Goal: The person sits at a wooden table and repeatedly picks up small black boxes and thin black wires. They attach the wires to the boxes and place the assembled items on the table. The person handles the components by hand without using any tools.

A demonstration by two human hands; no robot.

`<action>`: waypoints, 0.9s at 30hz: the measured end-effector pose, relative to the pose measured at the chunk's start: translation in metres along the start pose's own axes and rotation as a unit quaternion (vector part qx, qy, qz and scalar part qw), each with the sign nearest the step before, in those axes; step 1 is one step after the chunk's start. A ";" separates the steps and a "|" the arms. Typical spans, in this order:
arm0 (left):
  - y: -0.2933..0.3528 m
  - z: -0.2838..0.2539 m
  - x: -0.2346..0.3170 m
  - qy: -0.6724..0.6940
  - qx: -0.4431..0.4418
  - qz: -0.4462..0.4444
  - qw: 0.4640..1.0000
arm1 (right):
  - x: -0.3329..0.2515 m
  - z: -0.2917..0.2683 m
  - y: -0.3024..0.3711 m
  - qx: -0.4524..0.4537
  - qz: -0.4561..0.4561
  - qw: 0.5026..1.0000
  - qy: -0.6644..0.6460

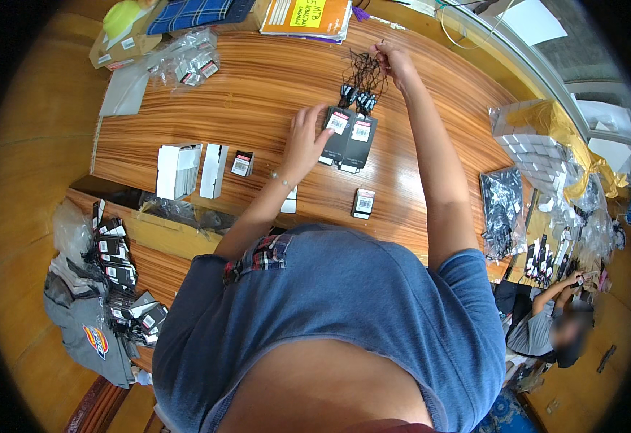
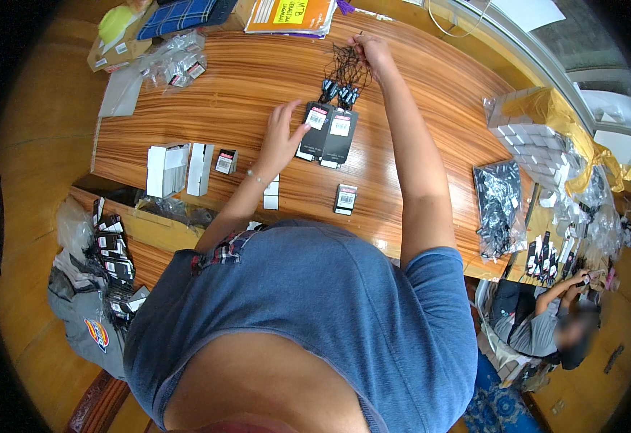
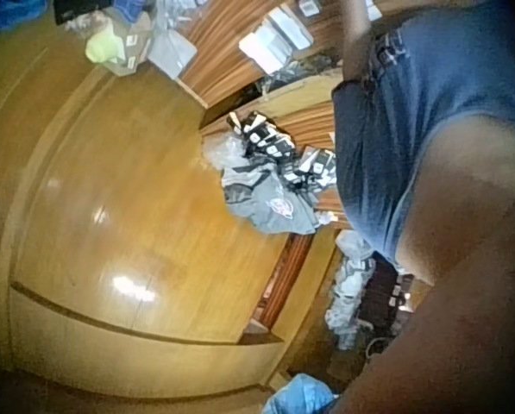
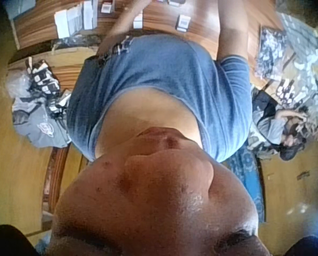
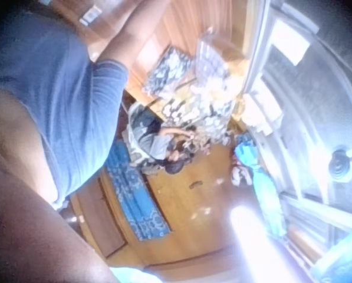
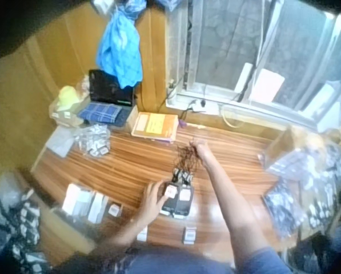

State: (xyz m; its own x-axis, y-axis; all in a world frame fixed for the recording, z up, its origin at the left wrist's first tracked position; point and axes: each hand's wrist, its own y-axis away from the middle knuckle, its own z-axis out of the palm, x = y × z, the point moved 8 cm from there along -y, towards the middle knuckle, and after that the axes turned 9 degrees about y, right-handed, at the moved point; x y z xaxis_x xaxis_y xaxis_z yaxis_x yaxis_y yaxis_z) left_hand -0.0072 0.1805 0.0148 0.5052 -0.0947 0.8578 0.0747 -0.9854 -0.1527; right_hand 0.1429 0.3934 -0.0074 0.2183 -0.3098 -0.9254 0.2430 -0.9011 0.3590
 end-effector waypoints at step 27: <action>0.331 -0.025 -0.109 0.154 0.025 -0.405 0.901 | 0.128 -0.119 0.258 0.242 -0.230 0.863 0.379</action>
State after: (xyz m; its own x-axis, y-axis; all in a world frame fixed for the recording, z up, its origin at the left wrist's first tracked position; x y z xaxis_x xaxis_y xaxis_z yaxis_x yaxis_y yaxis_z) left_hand -0.0592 -0.1386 -0.1171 0.0064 0.6101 0.7923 0.3546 -0.7422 0.5686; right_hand 0.3458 0.1574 -0.0190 0.8042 0.2368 -0.5451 0.0863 -0.9540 -0.2872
